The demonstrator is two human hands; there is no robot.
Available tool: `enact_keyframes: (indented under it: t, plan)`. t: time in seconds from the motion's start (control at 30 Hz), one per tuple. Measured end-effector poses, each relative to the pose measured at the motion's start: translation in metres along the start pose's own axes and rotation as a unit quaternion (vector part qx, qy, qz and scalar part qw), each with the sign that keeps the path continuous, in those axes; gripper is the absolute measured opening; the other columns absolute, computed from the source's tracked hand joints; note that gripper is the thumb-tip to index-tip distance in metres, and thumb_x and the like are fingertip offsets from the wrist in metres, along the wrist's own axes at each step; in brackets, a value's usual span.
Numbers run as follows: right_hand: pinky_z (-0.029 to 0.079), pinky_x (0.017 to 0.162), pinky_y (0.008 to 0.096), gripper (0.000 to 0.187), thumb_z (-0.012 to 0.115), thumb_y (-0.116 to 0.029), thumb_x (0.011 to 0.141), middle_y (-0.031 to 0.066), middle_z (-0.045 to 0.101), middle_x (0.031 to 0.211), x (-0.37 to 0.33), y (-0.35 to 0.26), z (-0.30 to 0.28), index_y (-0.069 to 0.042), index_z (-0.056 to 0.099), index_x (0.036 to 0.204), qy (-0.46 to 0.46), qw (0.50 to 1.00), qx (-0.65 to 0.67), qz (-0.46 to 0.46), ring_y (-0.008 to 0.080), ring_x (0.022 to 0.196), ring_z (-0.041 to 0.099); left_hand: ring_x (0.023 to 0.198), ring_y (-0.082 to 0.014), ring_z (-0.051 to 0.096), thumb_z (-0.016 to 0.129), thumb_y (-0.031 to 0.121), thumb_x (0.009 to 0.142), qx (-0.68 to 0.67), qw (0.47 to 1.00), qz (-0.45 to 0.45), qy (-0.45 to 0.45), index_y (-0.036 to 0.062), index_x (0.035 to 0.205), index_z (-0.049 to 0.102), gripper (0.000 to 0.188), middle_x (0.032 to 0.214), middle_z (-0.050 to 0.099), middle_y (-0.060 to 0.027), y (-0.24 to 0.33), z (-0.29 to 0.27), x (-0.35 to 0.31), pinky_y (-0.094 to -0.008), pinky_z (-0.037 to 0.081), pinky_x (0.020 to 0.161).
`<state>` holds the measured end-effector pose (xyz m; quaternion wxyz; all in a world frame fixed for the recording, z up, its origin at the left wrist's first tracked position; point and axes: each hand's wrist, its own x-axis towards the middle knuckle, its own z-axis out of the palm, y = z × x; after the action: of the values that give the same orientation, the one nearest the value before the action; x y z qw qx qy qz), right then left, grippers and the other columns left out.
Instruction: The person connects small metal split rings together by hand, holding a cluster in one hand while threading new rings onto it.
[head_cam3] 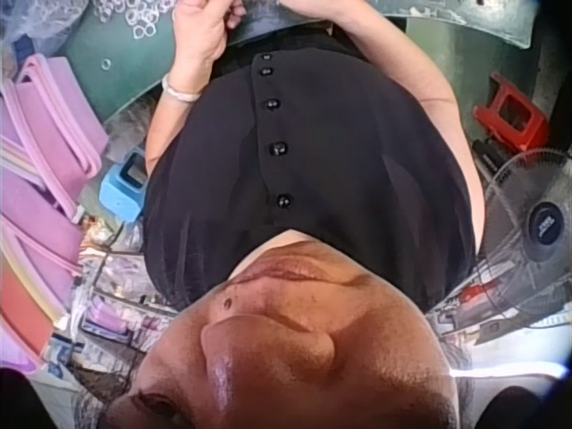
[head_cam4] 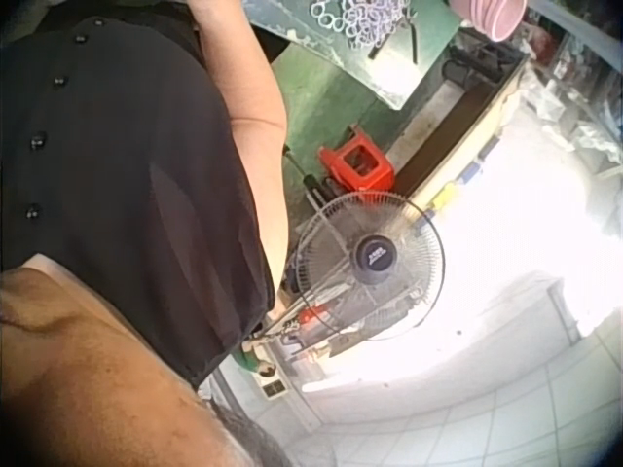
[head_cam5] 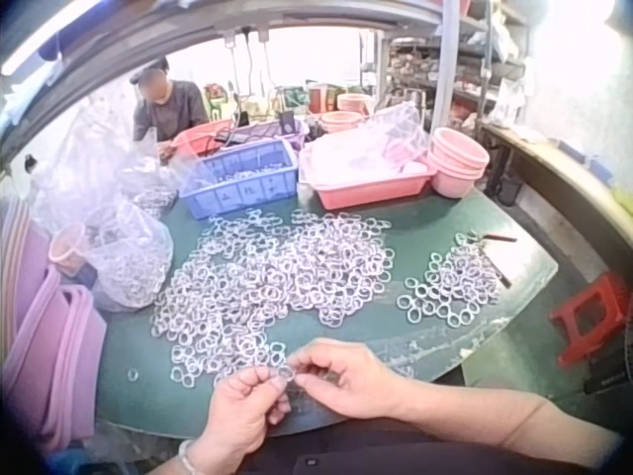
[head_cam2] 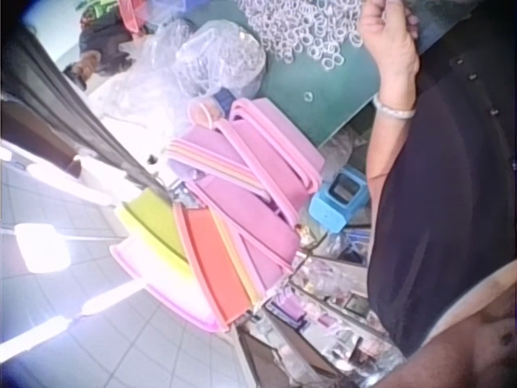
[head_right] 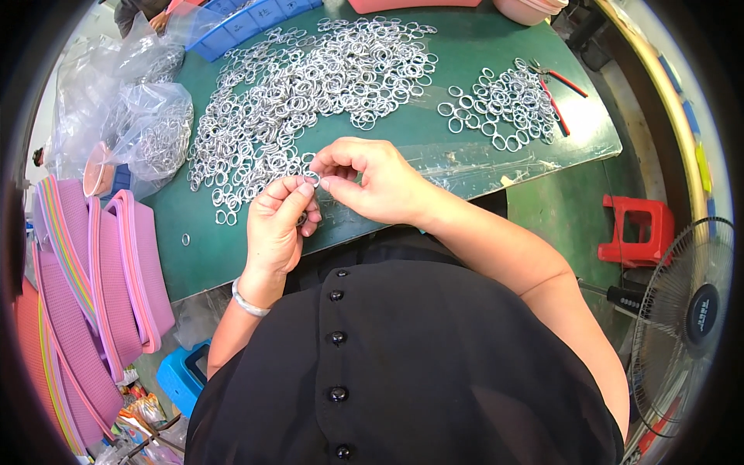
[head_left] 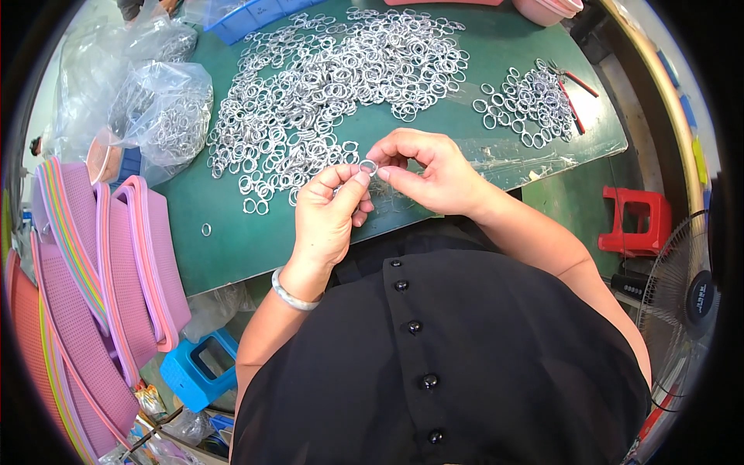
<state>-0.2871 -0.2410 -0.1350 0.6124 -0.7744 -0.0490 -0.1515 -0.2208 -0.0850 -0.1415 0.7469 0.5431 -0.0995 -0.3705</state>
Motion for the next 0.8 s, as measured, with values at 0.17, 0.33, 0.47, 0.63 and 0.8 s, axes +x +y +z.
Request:
enact_keyframes:
  t: [0.17,0.33,0.47,0.63,0.8]
  plan:
    - [0.045,0.064,0.0262,0.01,0.057,0.002,0.073,0.0061,0.057,0.078,0.004,0.0,0.0,-0.002,0.06,0.082,-0.048,0.995,-0.023,-0.082,0.0167,0.074,0.055,0.056,-0.0096,0.053,0.053,0.006,0.082,-0.062,0.998,-0.016,-0.003,0.0019,0.087,0.056,0.008,0.068,0.055,-0.0026,-0.004,-0.006,0.002,-0.0193,0.04,0.046]
    - [0.044,0.062,0.0289,0.011,0.058,-0.002,0.073,0.0072,0.056,0.079,0.025,0.019,-0.002,-0.002,0.06,0.083,-0.024,0.983,-0.168,-0.071,0.0203,0.074,0.055,0.069,-0.0216,0.057,0.043,0.005,0.077,-0.187,0.979,-0.069,-0.049,-0.0015,0.095,0.052,0.021,0.086,0.058,-0.0141,-0.005,-0.019,0.002,-0.0275,0.047,0.054]
    - [0.044,0.065,0.0355,0.017,0.06,-0.013,0.071,0.0086,0.053,0.076,0.042,0.031,0.007,-0.004,0.061,0.084,-0.038,0.936,-0.345,-0.062,0.0265,0.075,0.054,0.071,-0.0222,0.056,0.042,0.007,0.078,-0.233,0.967,-0.08,-0.058,-0.0015,0.096,0.051,0.022,0.09,0.056,-0.0143,-0.001,-0.022,0.001,-0.0269,0.045,0.053]
    - [0.045,0.065,0.0355,0.017,0.06,-0.016,0.072,0.0086,0.052,0.076,0.05,0.034,0.011,-0.005,0.061,0.085,-0.072,0.917,-0.392,-0.027,0.0267,0.074,0.054,0.064,-0.0164,0.053,0.047,0.009,0.081,-0.189,0.979,-0.075,-0.031,0.0014,0.091,0.055,0.014,0.076,0.054,-0.0067,-0.006,-0.028,0.002,-0.0235,0.04,0.049]
    - [0.045,0.064,0.0346,0.014,0.056,-0.013,0.075,0.01,0.055,0.076,0.05,0.039,0.009,-0.004,0.06,0.085,-0.045,0.919,-0.389,-0.039,0.0274,0.07,0.055,0.059,-0.0126,0.051,0.052,0.009,0.082,-0.159,0.984,-0.076,-0.016,0.0033,0.086,0.057,0.009,0.067,0.052,-0.0021,-0.004,-0.023,0.003,-0.0216,0.038,0.047]
